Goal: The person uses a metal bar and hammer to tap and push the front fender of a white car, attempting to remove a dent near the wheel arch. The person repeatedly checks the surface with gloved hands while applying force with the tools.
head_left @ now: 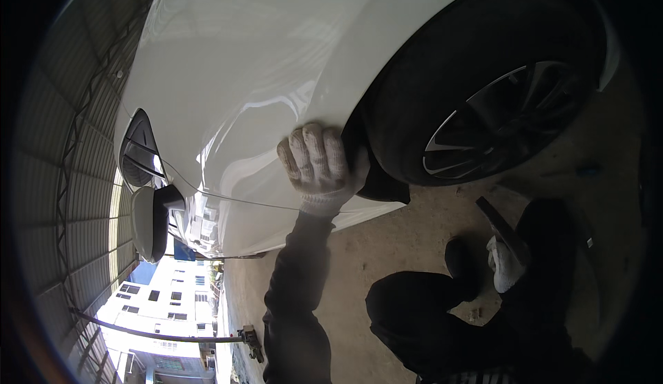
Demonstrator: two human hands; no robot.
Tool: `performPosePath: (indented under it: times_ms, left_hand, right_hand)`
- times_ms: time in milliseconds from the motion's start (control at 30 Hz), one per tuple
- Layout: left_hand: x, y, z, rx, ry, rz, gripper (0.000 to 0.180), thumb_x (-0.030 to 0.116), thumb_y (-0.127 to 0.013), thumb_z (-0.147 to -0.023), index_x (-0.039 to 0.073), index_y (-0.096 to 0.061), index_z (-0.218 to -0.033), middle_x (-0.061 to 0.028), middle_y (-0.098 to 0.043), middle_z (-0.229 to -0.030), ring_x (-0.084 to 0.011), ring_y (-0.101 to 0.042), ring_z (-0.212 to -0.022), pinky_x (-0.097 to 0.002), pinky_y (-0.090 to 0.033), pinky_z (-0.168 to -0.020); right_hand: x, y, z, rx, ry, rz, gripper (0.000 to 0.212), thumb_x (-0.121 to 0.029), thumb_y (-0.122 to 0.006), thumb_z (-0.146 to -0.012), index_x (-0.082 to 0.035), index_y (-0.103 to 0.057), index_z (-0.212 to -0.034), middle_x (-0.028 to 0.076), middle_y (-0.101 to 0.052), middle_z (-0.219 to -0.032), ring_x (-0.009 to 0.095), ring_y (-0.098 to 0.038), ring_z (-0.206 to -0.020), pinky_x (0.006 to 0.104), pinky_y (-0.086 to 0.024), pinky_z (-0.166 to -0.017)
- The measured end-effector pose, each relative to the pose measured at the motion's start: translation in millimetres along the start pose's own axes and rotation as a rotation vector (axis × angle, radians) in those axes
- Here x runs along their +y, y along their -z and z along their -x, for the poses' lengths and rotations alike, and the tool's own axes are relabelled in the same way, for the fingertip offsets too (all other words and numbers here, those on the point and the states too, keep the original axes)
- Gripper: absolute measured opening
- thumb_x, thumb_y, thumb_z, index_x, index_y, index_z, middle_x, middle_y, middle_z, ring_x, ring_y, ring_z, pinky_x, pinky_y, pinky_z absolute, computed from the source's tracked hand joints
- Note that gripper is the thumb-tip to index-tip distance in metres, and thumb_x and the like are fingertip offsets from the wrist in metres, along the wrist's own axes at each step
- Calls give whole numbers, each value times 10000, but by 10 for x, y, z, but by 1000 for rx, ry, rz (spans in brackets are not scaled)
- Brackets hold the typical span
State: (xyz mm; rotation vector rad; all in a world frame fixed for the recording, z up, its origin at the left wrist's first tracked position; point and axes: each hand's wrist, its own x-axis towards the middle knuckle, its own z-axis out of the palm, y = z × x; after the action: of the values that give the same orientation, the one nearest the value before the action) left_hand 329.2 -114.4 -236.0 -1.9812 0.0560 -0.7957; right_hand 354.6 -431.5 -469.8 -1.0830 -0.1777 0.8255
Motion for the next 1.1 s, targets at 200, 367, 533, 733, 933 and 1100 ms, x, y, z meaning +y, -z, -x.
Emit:
performPosePath:
  times_ms: [200, 367, 533, 733, 933, 1100]
  left_hand:
    - [50, 167, -676, 141, -41, 206, 470, 269, -717, -764, 65, -651, -1183, -168, -545, -1358, -368, -576, -1216, -555, -457, -1022]
    - [66, 230, -1036, 36, -162, 345, 628, 178, -711, -792, 140, -578, -1405, -73, -497, -1500, -258, -413, -1437, -507, -334, -1203]
    - [-11, 248, -1254, 55, -165, 354, 667, 216, -729, -776, 90, -550, -1406, -135, -489, -1497, -321, -420, -1426, -543, -321, -1194]
    - [-174, 218, -768, 104, 80, 373, 770, 314, -762, -783, 1, -475, -1426, -235, -463, -1484, -404, -437, -1383, -583, -327, -1145]
    - [-164, 219, -720, 119, 70, 361, 755, 366, -715, -866, -17, -445, -1457, -265, -455, -1489, -447, -428, -1391, -621, -306, -1149]
    - [-176, 219, -710, 111, 75, 355, 781, 371, -731, -859, -21, -437, -1468, -284, -462, -1481, -469, -421, -1396, -644, -288, -1158]
  right_hand:
    - [619, 123, -138, 67, -161, -73, 330, -392, -663, -977, -79, -617, -883, -15, -577, -684, 64, -503, -528, 203, -366, -465]
    - [1216, 462, -218, -196, -139, -377, 236, -275, -636, -992, -49, -641, -1062, 43, -659, -847, 127, -650, -647, 243, -506, -515]
    - [69, 135, -464, -241, 217, 117, 245, -286, -672, -941, -46, -639, -979, 39, -615, -730, 143, -610, -563, 267, -472, -464]
    - [-1394, -396, -886, -195, 1016, 515, 268, -298, -715, -881, -42, -637, -879, 34, -562, -590, 163, -563, -463, 295, -430, -403]
    - [-2168, -632, -1100, -288, 1443, 850, 430, -454, -770, -832, -63, -604, -762, 59, -523, -528, 206, -536, -422, 301, -406, -389]
    - [-2279, -548, -1065, -348, 1284, 1094, 459, -486, -747, -843, -72, -595, -714, 70, -529, -523, 231, -548, -427, 331, -421, -412]
